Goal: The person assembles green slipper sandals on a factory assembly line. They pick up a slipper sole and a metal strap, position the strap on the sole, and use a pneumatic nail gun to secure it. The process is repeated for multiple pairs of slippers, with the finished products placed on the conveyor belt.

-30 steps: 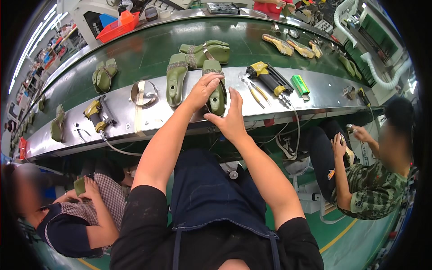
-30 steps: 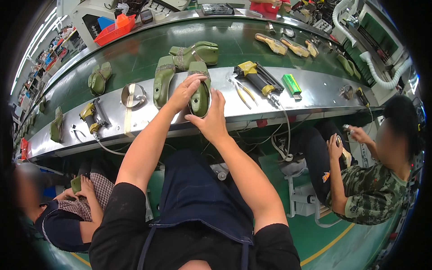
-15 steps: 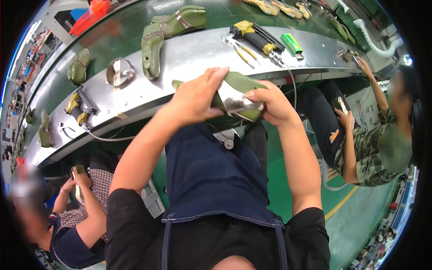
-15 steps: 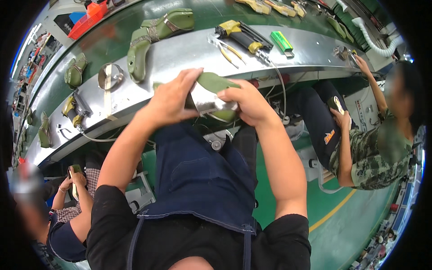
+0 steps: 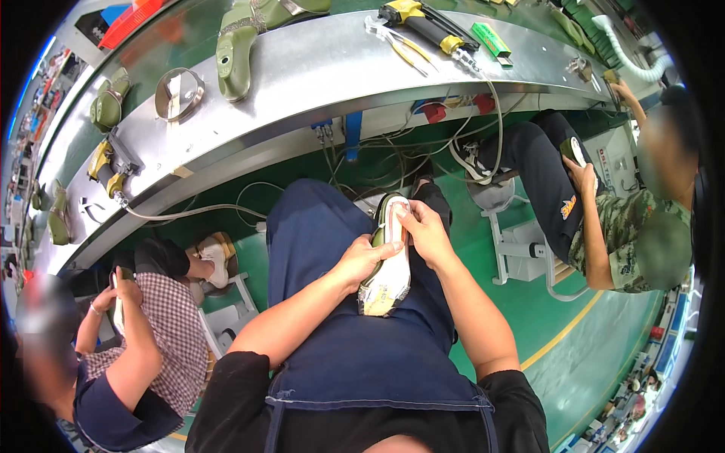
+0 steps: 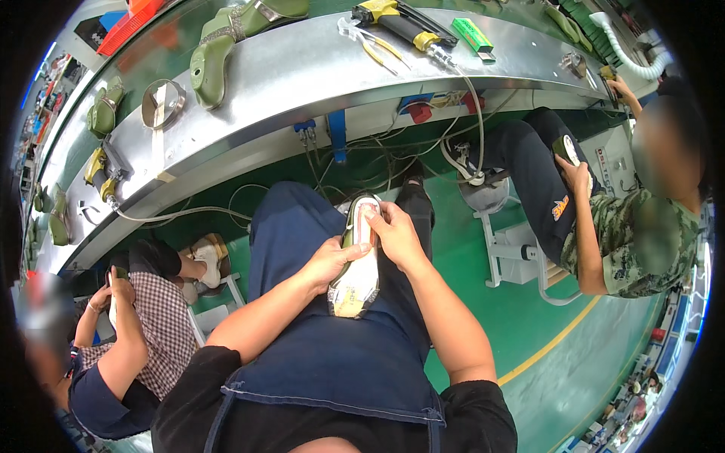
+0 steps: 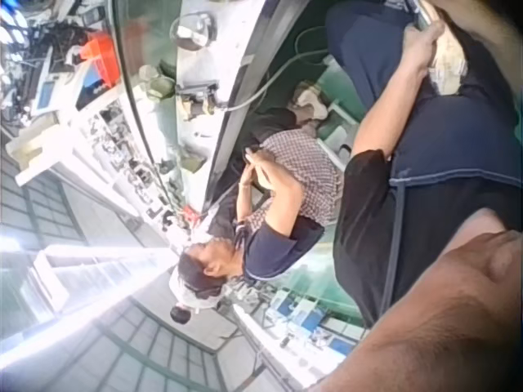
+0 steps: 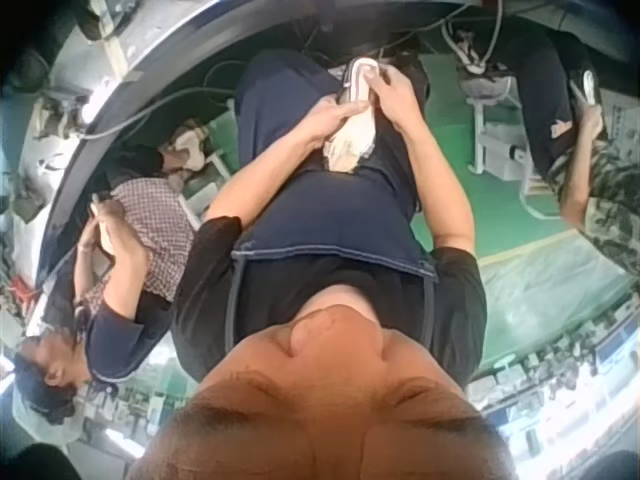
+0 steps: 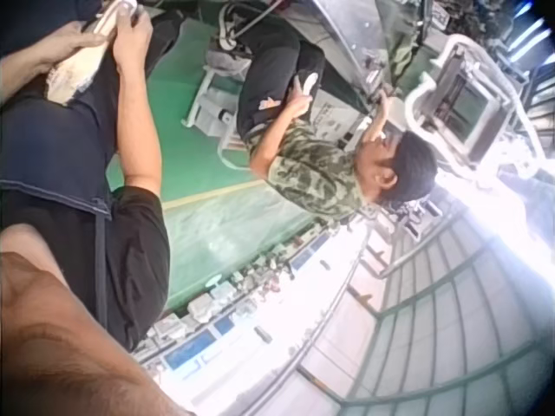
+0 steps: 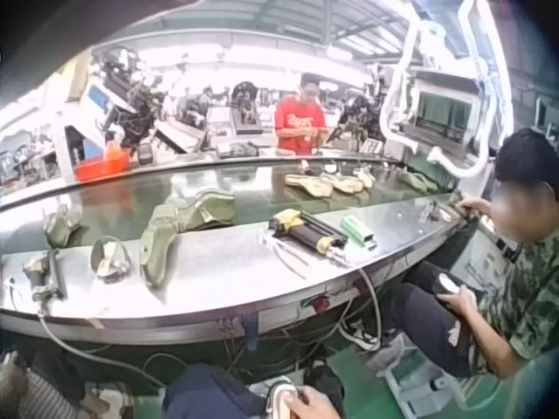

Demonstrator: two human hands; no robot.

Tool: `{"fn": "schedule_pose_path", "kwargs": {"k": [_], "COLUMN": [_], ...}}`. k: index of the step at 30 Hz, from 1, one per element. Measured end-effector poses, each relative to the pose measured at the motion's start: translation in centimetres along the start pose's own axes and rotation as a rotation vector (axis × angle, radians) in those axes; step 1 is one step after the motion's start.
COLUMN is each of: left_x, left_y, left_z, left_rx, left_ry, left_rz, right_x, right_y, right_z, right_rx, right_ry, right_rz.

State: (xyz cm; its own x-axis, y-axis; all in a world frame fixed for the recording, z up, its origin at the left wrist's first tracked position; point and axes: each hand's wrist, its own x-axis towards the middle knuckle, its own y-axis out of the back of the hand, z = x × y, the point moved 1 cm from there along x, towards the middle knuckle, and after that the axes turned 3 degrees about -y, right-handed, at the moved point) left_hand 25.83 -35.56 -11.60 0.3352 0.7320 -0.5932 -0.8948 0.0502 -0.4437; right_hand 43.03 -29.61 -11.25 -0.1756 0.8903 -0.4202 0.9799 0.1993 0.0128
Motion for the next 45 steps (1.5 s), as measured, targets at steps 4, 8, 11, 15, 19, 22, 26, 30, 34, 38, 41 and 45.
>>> {"fn": "schedule_pose_path", "kwargs": {"k": [4,8,11,15,19,22,26,30,34,38,41,45], "left_x": [0.9,1.8,2.9,5.3,6.2,6.7,6.7,6.1,5.3,5.3,5.1,4.9], "left_y": [0.9,1.5,2.5,3.1,3.0,3.1,2.9,2.3,1.3,1.4,1.4,1.3], "left_z": [0.4,0.2,1.1,3.7,4.9,4.7,6.3,7.2,7.5,7.5,7.3,7.1], "left_rx": [-0.058,0.072,0.398,0.248,0.189,0.222,0.512,0.826,0.964,1.019,1.023,1.011], "left_ry": [0.105,0.11,-0.16,-0.3,-0.32,-0.37,-0.469,-0.647,-0.768,-0.803,-0.805,-0.8], "left_rz": [-0.04,0.001,0.098,0.142,0.094,0.103,0.105,0.136,0.145,0.15,0.162,0.173], "right_x": [1.8,1.3,1.9,3.0,4.0,4.0,4.3,3.7,2.6,1.9,1.8,1.7], "right_y": [-0.1,-0.3,0.8,1.8,2.0,1.6,1.8,1.9,1.9,1.6,1.6,1.5], "right_z": [0.5,-0.5,0.5,0.9,1.5,0.4,-0.6,-1.1,-1.6,-2.2,-2.2,-2.1], "right_rx": [-0.147,0.023,0.009,0.197,0.093,-0.027,-0.152,-0.273,-0.351,-0.374,-0.431,-0.431], "right_ry": [-0.086,-0.159,-0.151,-0.17,0.027,0.169,0.15,0.224,0.324,0.374,0.43,0.459], "right_rz": [-0.059,-0.043,-0.023,-0.037,-0.028,0.007,0.026,0.067,0.121,0.145,0.154,0.154]}}
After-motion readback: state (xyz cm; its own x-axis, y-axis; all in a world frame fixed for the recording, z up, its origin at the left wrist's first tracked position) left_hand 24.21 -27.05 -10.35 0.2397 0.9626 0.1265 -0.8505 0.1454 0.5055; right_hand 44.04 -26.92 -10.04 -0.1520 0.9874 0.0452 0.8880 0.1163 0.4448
